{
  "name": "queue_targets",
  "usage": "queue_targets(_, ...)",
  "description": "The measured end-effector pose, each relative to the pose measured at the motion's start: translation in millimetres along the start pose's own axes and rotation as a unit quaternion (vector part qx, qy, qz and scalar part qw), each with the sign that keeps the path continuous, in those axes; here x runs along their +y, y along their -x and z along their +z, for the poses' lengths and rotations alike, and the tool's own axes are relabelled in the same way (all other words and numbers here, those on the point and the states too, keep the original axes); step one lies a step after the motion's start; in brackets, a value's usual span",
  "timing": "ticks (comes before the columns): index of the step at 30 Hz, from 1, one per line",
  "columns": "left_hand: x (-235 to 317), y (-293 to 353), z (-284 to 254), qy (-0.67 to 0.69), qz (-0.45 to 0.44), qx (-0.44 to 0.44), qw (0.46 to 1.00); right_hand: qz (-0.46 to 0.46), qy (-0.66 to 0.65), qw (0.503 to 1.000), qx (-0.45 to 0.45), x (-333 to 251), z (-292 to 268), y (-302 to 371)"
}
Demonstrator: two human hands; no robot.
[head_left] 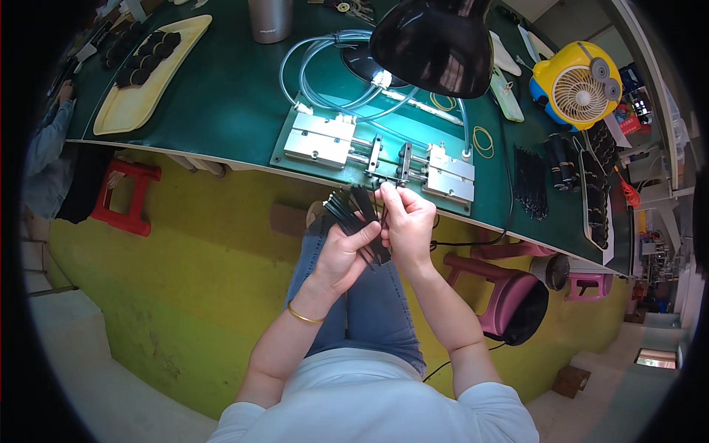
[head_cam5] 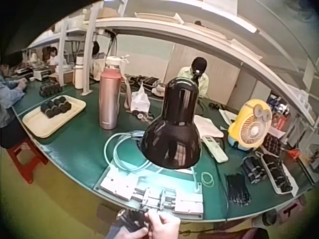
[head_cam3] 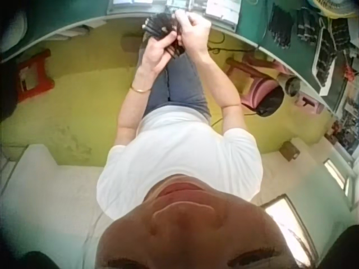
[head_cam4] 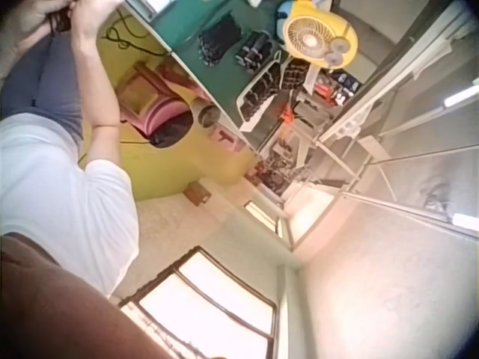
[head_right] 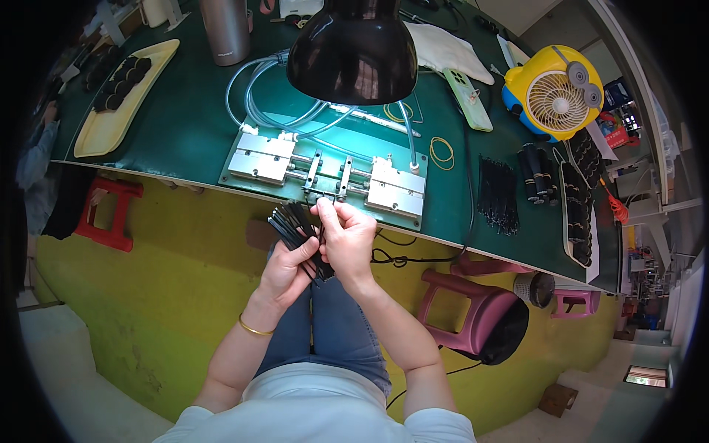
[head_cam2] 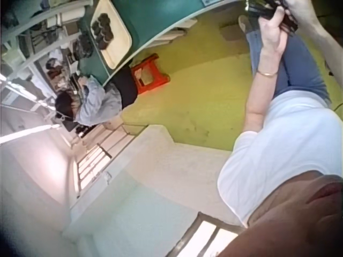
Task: Handling and organizing electronic wiring harnesses and plastic connectors at a factory workbench.
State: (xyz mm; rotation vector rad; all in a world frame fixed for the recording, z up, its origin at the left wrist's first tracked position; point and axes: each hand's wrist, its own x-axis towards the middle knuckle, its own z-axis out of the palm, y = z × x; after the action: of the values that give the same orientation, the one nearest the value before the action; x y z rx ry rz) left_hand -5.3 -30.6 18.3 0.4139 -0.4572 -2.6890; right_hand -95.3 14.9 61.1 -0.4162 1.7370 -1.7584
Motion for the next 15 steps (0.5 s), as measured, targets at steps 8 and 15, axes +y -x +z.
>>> queue_targets(8,8.1,5.2,3.7,-0.021,0.008,-0.001,1.000,-0.023,0.016,0.999,-0.026,-6.0,5.9,8.9)
queue_targets(15,7.2,4.8,6.3,-0.029,0.011,0.010,0.999,-0.006,0.012,1.000,-0.022,-3.9,4.2,6.4)
